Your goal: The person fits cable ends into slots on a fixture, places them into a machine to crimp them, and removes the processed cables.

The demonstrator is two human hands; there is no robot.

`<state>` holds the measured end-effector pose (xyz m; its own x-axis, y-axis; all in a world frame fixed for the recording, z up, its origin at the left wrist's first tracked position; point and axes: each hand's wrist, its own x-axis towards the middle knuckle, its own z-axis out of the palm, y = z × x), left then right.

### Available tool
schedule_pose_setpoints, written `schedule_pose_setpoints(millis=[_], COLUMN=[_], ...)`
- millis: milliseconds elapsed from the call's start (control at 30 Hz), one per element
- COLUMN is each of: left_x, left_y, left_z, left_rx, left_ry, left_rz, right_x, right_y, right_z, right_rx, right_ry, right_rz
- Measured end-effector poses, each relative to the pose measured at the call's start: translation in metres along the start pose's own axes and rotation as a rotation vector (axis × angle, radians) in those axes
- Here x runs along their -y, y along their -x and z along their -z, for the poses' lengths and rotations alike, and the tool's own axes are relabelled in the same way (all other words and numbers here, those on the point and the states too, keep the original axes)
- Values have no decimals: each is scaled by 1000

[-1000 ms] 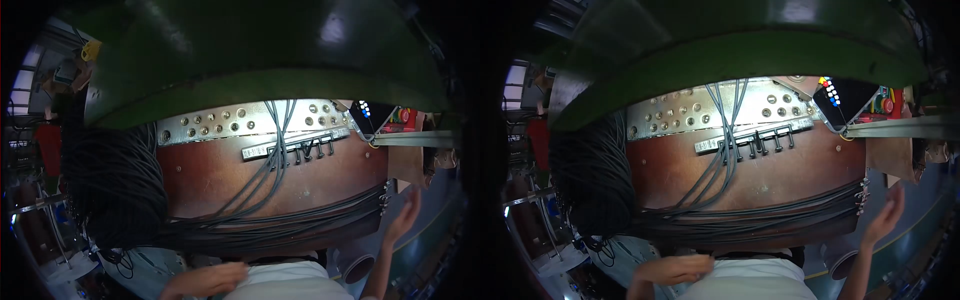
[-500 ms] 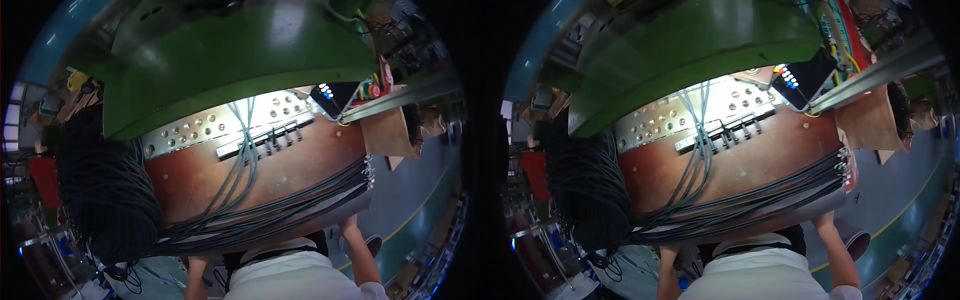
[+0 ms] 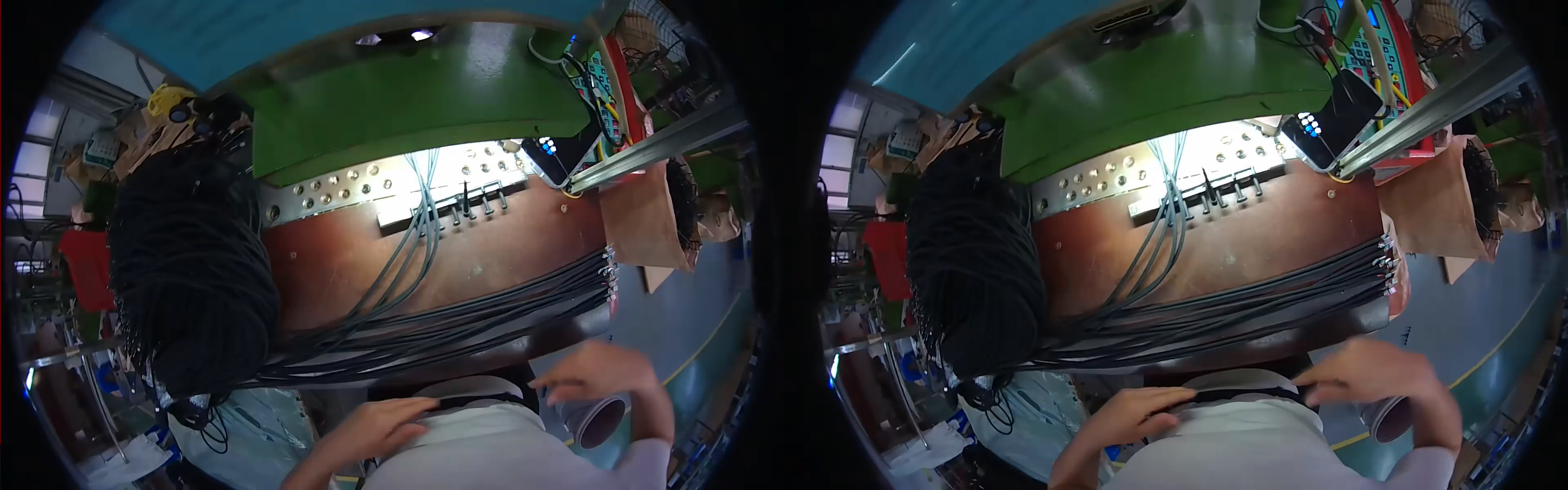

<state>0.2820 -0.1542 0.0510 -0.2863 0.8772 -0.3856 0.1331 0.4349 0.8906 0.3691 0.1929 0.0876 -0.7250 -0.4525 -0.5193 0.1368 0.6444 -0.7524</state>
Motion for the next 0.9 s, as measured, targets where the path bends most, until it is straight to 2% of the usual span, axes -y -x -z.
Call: schedule_pose_setpoints(millis=[33,67,100,133,200,267,400,433,500,567,633,667,733,767,900], left_x=[-18,-32,-27,-30,-32,-19,-17,-14,-13,-17,-26,-31,-38,-32,-19], left_y=[-15,-31,-54,-69,-75,-62,-67,-70,-77,-80,-73,-64,-49,-49,-55], left_z=[3,4,4,4,18,32,49,52,56,68,76,77,76,69,69], left_rx=[-81,-205,-329,-437,-557,-553,-515,-507,-544,-478,-494,-429,-300,-265,-299], left_ry=[-46,-126,-270,-469,-930,-1117,-1176,-1199,-1252,-1057,-841,-790,-678,-848,-941], left_rz=[-165,-313,-509,-476,-203,-112,-248,-271,-307,-324,-337,-214,37,8,-126], right_x=[7,19,15,11,-14,-28,-30,-26,-24,-27,-28,-25,-16,-15,-9], right_y=[-18,-40,-77,-103,-138,-143,-149,-148,-156,-159,-154,-152,-146,-144,-103], right_z=[16,30,47,58,67,70,64,65,69,74,73,74,79,81,80], right_rx=[-161,-479,-879,-919,-938,-987,-1019,-1010,-1071,-1084,-1092,-1092,-1168,-1160,-1241], right_ry=[-170,25,552,746,905,941,873,739,773,781,803,809,863,876,940], right_rz=[268,164,307,169,358,488,465,372,425,535,487,463,559,574,536])
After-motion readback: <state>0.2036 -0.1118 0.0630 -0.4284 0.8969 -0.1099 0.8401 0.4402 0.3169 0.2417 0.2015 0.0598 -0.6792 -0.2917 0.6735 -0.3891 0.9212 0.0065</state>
